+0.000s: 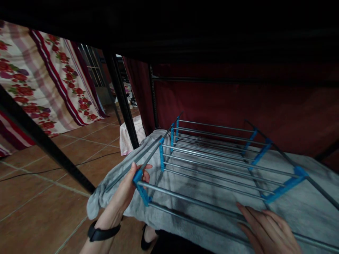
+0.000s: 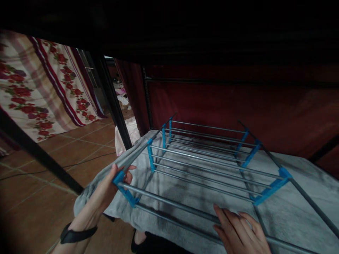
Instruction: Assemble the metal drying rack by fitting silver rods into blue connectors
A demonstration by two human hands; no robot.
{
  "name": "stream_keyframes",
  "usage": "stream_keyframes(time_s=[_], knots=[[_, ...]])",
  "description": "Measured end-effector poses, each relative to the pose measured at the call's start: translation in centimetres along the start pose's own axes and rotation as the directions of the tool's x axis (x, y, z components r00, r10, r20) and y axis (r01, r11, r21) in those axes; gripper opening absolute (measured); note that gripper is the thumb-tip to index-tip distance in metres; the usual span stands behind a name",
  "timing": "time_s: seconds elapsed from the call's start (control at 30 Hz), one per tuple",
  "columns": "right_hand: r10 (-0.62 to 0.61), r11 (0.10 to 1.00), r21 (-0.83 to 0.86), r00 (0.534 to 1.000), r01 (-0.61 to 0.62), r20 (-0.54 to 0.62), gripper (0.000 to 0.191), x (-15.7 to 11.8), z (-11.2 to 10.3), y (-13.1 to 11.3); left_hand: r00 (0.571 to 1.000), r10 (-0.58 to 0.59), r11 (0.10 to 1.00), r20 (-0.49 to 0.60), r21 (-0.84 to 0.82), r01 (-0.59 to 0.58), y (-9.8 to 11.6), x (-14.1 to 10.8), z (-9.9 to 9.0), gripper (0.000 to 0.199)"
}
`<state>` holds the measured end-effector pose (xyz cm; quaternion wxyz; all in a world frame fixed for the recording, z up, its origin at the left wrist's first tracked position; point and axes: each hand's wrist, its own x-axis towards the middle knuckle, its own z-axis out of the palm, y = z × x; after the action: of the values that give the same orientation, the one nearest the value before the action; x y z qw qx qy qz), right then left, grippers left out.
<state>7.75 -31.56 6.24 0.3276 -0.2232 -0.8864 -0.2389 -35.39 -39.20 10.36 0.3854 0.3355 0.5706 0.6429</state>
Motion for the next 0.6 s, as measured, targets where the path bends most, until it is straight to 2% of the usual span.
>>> stream_keyframes(time_s=[0.13,0.37,0.47,0.6], knots=[[0.233,0.972,0.045,0.972,-0.232,-0.037,0.023,0.1,0.3,-1.0,0.998,-0.014,0.999,-0.057,-0.037,0.012,0.0,0.4,0.6,0.062],[0.226,0.974,0.039,0.974,-0.225,-0.032,0.020,-0.3,1.3,-0.6,0.994,0.040,0.999,-0.105,0.010,-0.039,-0.9,1.6,0.5,0.051],[0.179,0.984,0.021,0.984,-0.179,-0.005,0.021,-0.4,1.3,-0.2,0.994,0.029,0.999,-0.109,0.018,-0.027,-1.0,1.8,0.2,0.051],[0.192,0.981,0.019,0.981,-0.192,0.002,0.025,-0.1,1.2,-0.2,0.994,-0.003,1.000,-0.111,0.015,0.004,-0.7,1.7,0.3,0.053]])
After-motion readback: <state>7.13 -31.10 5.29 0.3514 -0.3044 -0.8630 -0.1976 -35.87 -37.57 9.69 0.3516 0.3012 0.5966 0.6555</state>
